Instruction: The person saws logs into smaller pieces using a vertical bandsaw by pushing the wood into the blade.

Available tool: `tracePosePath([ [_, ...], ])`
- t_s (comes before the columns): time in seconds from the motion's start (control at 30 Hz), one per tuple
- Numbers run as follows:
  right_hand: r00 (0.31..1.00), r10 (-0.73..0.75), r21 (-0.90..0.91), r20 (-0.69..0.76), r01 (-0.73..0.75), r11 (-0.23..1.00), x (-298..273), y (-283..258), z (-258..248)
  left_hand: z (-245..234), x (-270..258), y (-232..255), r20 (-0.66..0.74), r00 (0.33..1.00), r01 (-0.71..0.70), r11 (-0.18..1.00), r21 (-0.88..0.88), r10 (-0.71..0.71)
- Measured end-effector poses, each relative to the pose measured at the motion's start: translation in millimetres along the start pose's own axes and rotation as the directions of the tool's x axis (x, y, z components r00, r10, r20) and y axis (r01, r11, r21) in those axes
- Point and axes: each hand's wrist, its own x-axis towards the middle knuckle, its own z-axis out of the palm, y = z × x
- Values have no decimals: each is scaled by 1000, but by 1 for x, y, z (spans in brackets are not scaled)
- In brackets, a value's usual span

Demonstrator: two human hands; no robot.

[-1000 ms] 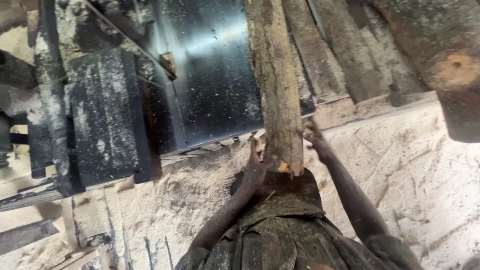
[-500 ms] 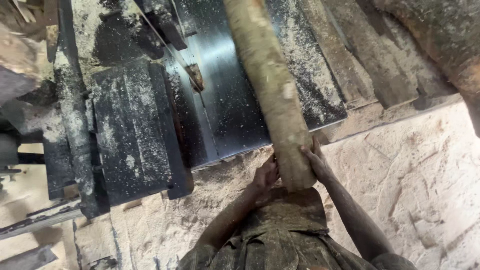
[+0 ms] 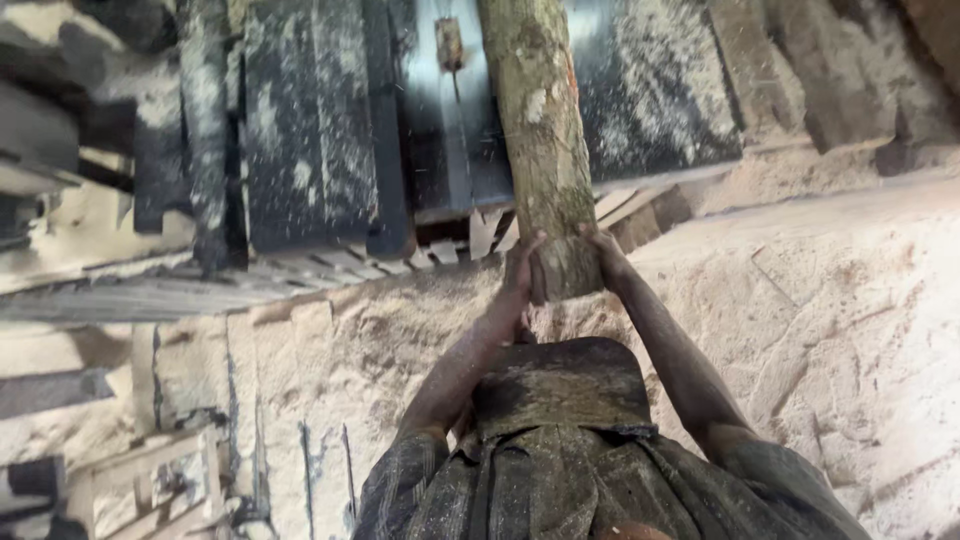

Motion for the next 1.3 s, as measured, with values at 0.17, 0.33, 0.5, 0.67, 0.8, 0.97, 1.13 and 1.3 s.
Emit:
tracePosePath([
  [0.17,999,1,37,-38,1,999,-21,3,35,-32,-22,-13,161,978,-113,987,-110,130],
  [0.33,993,-121,68,-16,122,990,-105,51,28,-44,-92,-88,-35,994,-103,988,114,108],
  [0.5,994,40,52,-103,-35,998,-229,73,38,-38,-200,-109,195,976,-122,985,125,96],
  [0.67,973,50,-574,-224,-174,800,-349,51,77,-5,-317,-128,249,956,219,939,-264,-153],
  [0.8,985,-172,-715,-9,114,690,-401,78,89,-8,-383,-148,250,951,266,897,-354,-184],
  [0.97,993,-103,-668,51,110,736,-464,125,111,-41,-454,-197,195,975,174,901,-397,-103],
  [1.13,999,-50,-711,18,48,702,-549,157,142,-77,-532,-263,349,935,261,777,-573,-57],
  [1.3,994,98,-695,-55,-108,711,-623,180,164,-103,-601,-330,276,960,208,782,-587,-48],
])
